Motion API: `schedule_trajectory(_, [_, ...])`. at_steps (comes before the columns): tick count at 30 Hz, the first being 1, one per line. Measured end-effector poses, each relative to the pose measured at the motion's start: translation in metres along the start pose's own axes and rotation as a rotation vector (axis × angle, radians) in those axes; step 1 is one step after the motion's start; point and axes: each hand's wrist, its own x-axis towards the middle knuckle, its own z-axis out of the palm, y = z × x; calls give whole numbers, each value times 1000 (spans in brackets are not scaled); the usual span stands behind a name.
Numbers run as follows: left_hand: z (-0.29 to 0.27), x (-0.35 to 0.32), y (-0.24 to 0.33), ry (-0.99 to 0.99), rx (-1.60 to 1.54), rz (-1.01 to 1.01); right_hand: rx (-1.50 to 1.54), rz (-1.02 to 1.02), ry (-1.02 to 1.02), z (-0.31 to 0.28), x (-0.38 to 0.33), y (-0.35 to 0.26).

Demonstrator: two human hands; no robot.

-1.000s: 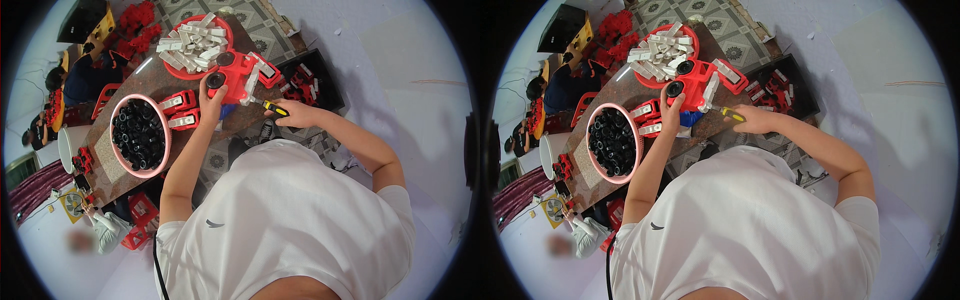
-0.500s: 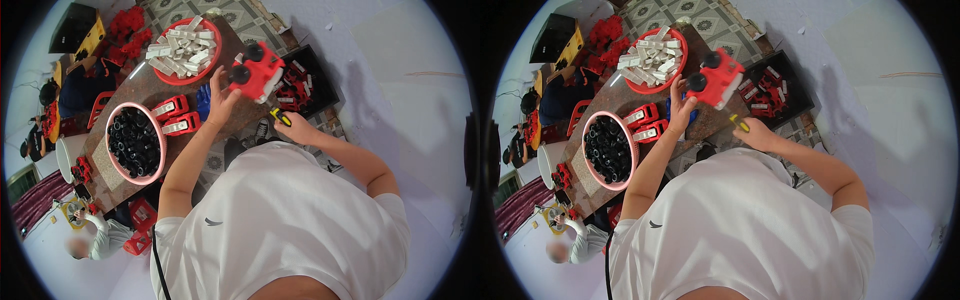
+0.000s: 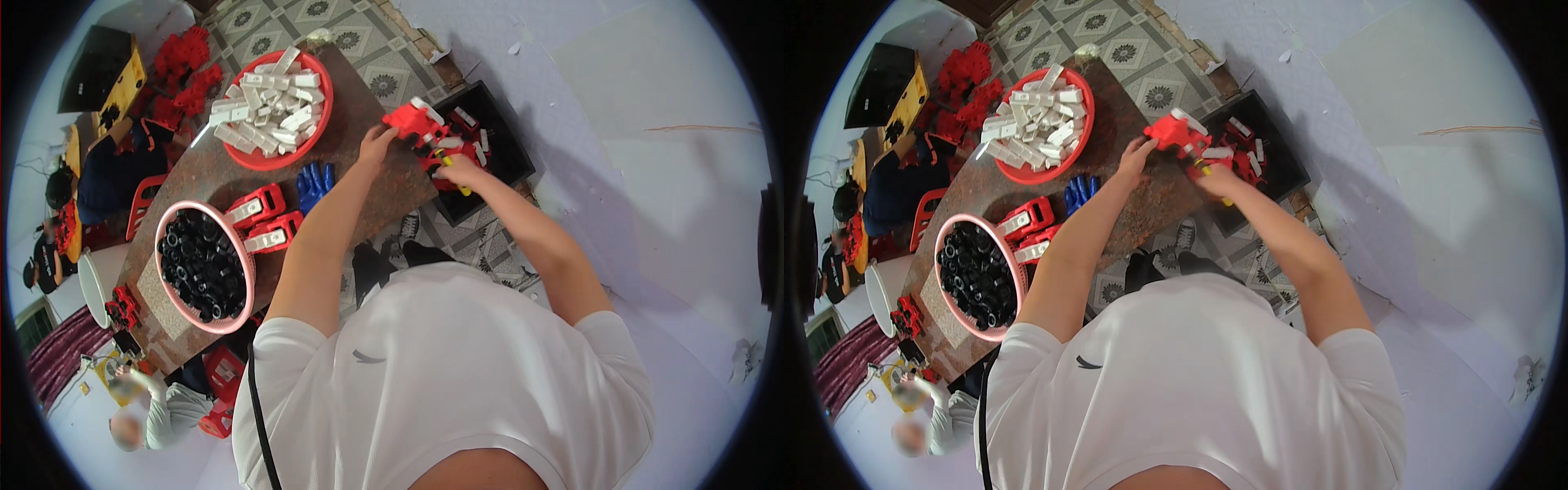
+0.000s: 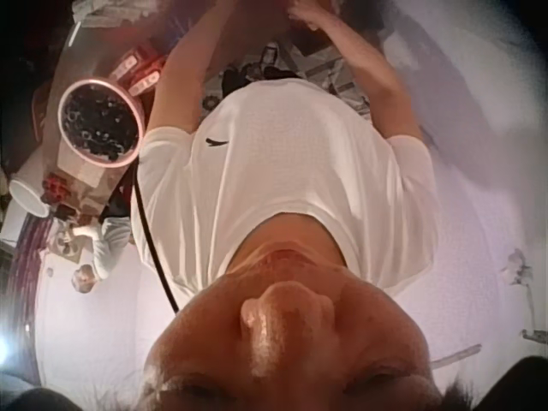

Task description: The recorder is assembling small toy trucks by attaching black wheels to red chassis and adding white components.

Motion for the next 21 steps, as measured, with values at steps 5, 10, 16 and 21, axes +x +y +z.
schedule_trajectory(5, [12, 49, -59, 15, 387, 249, -185, -172, -70, 64, 32, 3])
schedule_trajectory(10, [-20, 24, -66, 136, 948, 617, -23, -124, -184, 98, 1, -4])
schedule_trajectory(16, [-62, -17, -51, -116, 1726, 526, 305, -25, -87, 106, -32, 100])
schedule_trajectory(21, [-50, -16, -46, -139, 1921, 370, 63, 206, 29, 108, -50, 208])
